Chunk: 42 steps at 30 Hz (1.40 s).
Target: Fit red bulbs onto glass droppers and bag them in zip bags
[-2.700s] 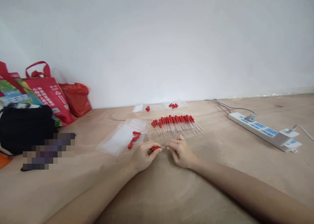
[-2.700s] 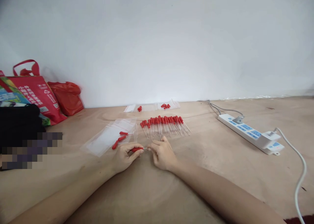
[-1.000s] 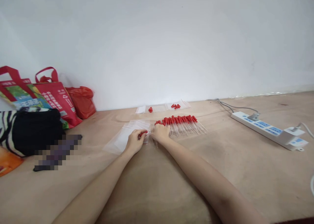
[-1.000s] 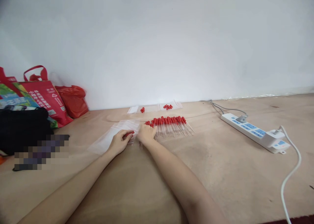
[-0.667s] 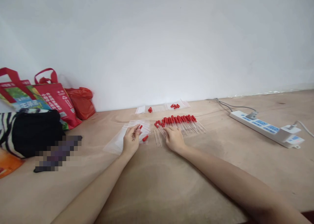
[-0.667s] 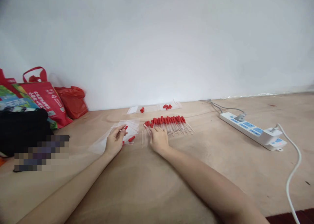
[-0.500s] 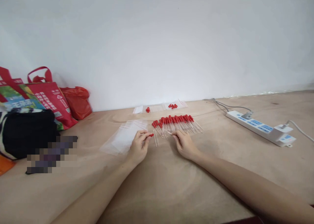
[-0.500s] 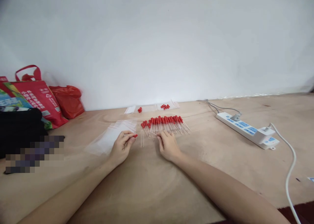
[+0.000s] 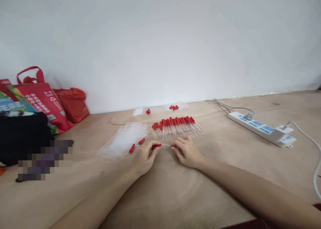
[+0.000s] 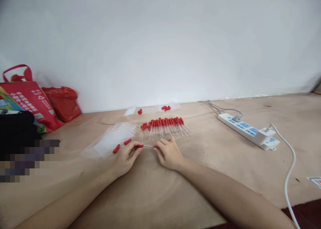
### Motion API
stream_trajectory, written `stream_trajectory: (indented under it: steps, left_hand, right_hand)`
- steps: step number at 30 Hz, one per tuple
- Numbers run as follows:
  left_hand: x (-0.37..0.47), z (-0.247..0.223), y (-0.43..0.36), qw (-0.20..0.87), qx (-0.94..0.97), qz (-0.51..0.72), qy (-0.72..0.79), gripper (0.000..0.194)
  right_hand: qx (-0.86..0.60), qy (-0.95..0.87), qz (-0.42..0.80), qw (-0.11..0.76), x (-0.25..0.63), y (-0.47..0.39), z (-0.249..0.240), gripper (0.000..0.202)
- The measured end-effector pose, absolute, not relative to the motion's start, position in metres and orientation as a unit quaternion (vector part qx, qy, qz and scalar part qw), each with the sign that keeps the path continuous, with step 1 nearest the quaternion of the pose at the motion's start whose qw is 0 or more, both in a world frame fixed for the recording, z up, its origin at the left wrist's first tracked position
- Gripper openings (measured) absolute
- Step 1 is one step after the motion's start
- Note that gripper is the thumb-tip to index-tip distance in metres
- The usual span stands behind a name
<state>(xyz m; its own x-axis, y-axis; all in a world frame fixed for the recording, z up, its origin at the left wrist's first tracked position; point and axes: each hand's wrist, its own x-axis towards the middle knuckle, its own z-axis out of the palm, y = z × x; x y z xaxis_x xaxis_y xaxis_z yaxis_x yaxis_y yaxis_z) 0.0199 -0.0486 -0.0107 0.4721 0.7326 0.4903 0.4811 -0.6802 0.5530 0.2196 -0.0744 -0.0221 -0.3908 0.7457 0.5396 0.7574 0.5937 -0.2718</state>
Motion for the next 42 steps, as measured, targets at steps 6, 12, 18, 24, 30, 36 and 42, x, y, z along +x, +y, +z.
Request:
stream_trajectory:
  steps: [6, 12, 18, 24, 30, 36, 42]
  left_hand:
    - [0.018, -0.010, -0.047, 0.164, 0.851, 0.358, 0.347, 0.013]
    - [0.018, -0.006, -0.050, 0.147, 0.875, 0.333, 0.318, 0.015]
    - [0.018, -0.008, -0.051, 0.126, 0.895, 0.306, 0.299, 0.015]
    - [0.019, -0.008, -0.056, 0.092, 0.900, 0.304, 0.297, 0.016]
    - [0.020, -0.006, -0.060, 0.083, 0.916, 0.293, 0.261, 0.015]
    - [0.019, -0.006, -0.059, 0.081, 0.922, 0.284, 0.250, 0.015]
    - [0.017, -0.004, -0.048, 0.066, 0.919, 0.301, 0.246, 0.016]
  right_hand:
    - [-0.424, -0.848, 0.033, 0.315, 0.222, -0.073, -0.023, 0.017]
    - [-0.412, -0.862, 0.058, 0.289, 0.225, -0.069, -0.020, 0.017]
    - [-0.405, -0.875, -0.009, 0.267, 0.226, -0.069, -0.018, 0.017]
    - [-0.402, -0.873, -0.035, 0.273, 0.222, -0.074, -0.019, 0.017]
    - [-0.386, -0.879, -0.035, 0.278, 0.217, -0.077, -0.020, 0.017]
    - [-0.395, -0.879, -0.026, 0.266, 0.213, -0.077, -0.021, 0.019]
    - [-0.429, -0.870, -0.041, 0.241, 0.208, -0.080, -0.009, 0.019]
